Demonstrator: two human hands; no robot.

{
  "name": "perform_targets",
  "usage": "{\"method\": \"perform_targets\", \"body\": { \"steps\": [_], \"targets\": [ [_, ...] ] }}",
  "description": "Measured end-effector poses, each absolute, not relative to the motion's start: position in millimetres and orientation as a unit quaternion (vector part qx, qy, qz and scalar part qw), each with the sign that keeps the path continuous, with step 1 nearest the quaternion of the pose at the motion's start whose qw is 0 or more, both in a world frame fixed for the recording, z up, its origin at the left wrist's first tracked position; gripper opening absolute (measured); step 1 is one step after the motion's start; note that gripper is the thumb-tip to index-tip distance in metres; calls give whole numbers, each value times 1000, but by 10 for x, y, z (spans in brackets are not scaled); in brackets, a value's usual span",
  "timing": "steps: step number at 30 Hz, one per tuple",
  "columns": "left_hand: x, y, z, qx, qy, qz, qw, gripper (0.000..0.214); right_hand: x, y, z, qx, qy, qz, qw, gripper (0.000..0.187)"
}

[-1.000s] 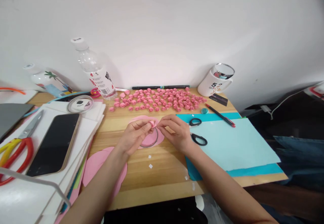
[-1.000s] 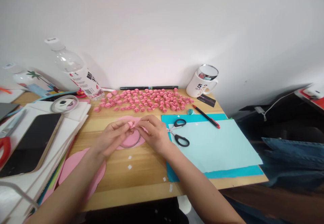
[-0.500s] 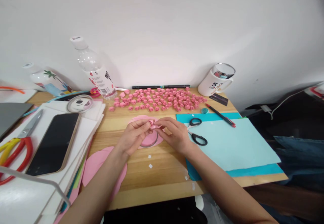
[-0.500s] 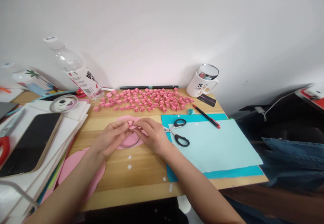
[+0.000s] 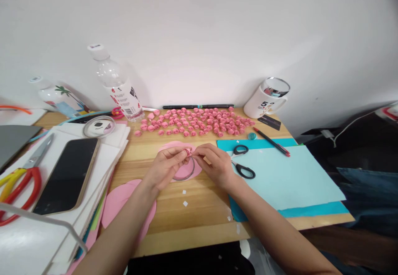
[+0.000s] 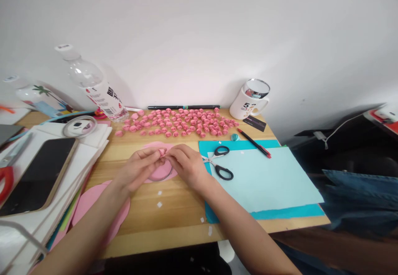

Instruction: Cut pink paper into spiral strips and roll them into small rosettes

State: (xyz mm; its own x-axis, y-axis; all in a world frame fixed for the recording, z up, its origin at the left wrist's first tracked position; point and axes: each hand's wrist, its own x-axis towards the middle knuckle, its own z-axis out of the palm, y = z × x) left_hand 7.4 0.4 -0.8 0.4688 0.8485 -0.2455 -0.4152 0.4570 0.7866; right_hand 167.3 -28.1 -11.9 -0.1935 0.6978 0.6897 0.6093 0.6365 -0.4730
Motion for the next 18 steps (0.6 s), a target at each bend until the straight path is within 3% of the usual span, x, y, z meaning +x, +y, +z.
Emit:
{"method": "perform_targets", "body": {
  "steps": [12,18],
  "targets": [
    [88,-13,18,386,336,383,769,14,1680,-279,-112,-461,-739,48,490,4],
    [80,-13,23,406,341,388,754,13,1667,-295,-111,-462,-745,42,480,10]
  ]
}}
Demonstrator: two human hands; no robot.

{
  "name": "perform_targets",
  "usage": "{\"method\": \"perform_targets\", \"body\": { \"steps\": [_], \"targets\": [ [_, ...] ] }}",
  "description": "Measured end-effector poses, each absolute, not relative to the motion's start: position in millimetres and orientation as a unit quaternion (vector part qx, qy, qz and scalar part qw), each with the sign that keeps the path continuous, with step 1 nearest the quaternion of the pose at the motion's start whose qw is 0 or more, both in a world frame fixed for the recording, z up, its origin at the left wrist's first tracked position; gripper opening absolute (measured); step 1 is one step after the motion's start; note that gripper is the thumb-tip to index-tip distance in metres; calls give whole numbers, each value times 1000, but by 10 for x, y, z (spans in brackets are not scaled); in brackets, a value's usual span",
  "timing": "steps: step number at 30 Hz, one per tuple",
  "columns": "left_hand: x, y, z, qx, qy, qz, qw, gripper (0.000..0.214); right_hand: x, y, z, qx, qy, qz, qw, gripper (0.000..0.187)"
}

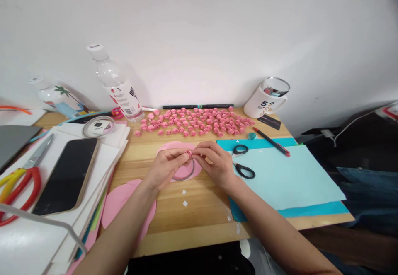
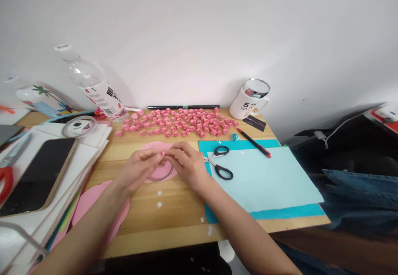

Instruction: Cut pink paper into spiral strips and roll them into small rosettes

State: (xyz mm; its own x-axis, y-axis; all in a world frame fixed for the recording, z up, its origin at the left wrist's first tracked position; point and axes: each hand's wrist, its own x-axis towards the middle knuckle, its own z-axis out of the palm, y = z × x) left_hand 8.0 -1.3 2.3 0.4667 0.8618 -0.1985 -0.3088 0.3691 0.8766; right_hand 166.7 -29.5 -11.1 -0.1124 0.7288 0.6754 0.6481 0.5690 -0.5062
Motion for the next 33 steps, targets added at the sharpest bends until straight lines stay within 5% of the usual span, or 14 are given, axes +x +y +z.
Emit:
{"method": "perform_targets", "body": {
  "steps": [5,16,33],
  "targets": [
    [82,-19,7,430,367,393,725,14,1635,-308,-109,-451,-740,77,493,15],
    [144,-38,-30,513,427,448,595,16,1630,-268,-117,-489,-575,395,524,14],
    [162,-69,-4,562,421,481,524,16,1554,-280,-89,-457,-441,536,556,25]
  ]
}}
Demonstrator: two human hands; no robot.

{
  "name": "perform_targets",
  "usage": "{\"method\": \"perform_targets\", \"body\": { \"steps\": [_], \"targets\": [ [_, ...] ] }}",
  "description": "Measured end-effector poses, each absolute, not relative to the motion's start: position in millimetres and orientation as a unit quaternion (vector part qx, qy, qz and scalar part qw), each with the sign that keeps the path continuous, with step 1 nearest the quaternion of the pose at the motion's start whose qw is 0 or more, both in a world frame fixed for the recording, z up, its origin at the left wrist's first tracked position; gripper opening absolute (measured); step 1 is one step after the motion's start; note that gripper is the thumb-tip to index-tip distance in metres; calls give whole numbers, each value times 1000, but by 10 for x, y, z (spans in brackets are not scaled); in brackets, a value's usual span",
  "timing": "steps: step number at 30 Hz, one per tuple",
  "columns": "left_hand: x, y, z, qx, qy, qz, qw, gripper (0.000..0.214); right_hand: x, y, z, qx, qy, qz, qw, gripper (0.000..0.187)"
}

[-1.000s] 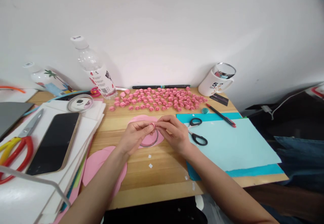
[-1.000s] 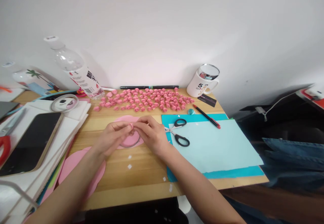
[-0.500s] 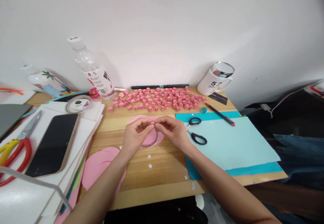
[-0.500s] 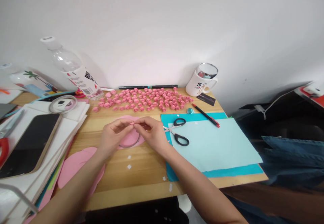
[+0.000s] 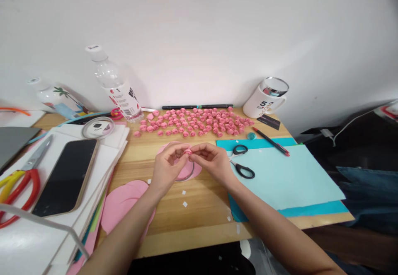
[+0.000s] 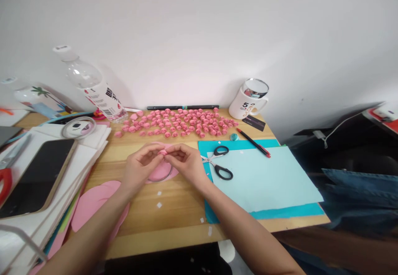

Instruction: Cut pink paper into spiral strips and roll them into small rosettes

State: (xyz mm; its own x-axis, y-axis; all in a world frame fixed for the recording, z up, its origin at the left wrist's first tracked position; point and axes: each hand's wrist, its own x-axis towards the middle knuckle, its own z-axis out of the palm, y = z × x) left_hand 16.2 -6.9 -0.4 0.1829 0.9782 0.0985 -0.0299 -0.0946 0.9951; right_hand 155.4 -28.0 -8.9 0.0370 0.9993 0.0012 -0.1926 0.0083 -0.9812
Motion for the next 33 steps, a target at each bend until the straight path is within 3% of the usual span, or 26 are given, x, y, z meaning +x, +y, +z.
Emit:
{"method": "perform_targets", "body": {
  "steps": [5,12,33],
  "targets": [
    [161,-92,-47,567,425,487,510,29,1544,-285,-64,-457,-449,538,548,25],
    [158,-113,-73,672,397,485,395,38,1560,-267,-78,-459,-408,582,533,26],
    [153,-90,-161,686,401,474,379,44,1558,-278,-65,-446,-414,619,496,27]
  ]
}}
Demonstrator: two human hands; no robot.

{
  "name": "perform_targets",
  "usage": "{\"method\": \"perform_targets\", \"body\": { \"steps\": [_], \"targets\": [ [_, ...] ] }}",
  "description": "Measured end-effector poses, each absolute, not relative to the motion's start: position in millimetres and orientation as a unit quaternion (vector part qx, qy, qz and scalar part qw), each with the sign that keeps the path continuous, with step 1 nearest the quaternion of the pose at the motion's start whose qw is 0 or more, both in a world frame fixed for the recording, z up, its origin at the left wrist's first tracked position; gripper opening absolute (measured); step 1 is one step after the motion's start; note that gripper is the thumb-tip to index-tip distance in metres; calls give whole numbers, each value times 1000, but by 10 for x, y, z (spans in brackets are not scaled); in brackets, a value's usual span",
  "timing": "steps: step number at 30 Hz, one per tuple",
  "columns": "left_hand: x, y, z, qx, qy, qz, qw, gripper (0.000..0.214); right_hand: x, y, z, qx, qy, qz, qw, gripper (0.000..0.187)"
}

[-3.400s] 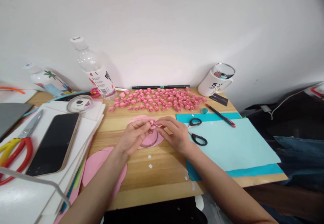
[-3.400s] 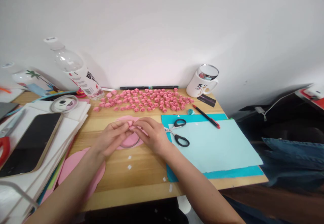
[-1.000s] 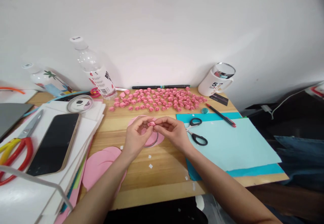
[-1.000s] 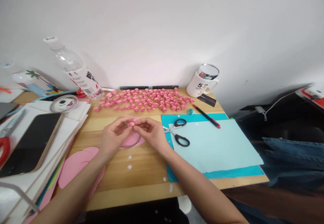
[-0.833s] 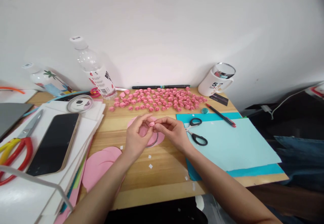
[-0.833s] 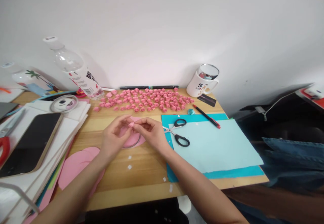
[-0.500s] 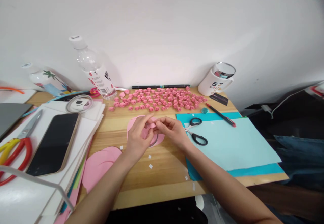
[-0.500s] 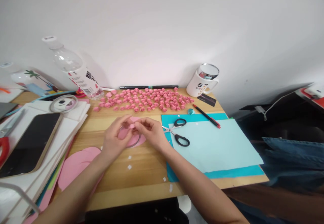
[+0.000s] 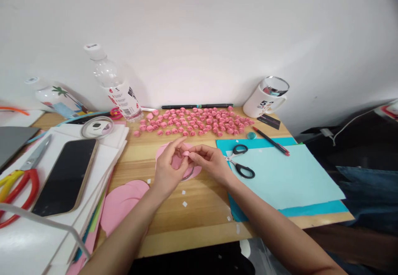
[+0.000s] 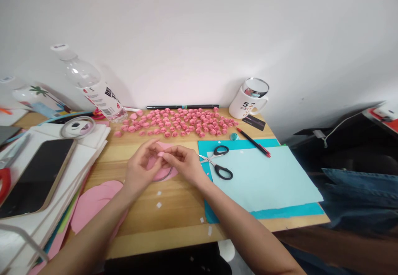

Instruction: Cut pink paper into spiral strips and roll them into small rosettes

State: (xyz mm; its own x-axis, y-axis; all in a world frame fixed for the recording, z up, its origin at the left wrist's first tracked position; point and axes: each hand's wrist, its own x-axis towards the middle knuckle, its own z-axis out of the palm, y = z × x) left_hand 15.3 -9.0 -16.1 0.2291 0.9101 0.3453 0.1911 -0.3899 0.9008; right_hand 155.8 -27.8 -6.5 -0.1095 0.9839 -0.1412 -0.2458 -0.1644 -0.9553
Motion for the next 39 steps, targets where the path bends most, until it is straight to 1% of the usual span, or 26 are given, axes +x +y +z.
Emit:
{"method": "perform_targets", "body": {
  "steps": [5,9,14,17,20,23,28,30,32,37,39],
  "targets": [
    [161,-88,-160,664,417,471,404,43,1560,-271,-73,-432,-397,636,501,25],
    [160,-75,-149,627,423,490,434,40,1555,-272,-80,-441,-413,616,505,25],
    [131,-57,-95,657,436,489,374,15,1543,-296,-107,-470,-477,539,511,24],
    [120,-56,-84,681,421,482,356,14,1534,-312,-151,-496,-522,473,509,18],
    [121,-57,-92,680,424,477,361,15,1527,-317,-188,-501,-535,451,509,15],
    [131,-56,-97,654,436,478,392,16,1528,-311,-197,-497,-524,465,512,16],
    [142,-39,-70,550,472,468,505,20,1550,-288,-193,-498,-495,490,517,19],
    [118,-7,-53,505,505,464,524,22,1557,-283,-192,-499,-487,496,518,21],
    [62,54,-42,474,545,472,505,21,1556,-282,-189,-505,-483,495,517,21],
    [-177,290,-82,448,631,508,379,17,1541,-290,-174,-515,-482,489,512,25],
    [-261,368,-115,438,642,507,372,19,1538,-294,-172,-514,-485,490,510,26]
  ]
}}
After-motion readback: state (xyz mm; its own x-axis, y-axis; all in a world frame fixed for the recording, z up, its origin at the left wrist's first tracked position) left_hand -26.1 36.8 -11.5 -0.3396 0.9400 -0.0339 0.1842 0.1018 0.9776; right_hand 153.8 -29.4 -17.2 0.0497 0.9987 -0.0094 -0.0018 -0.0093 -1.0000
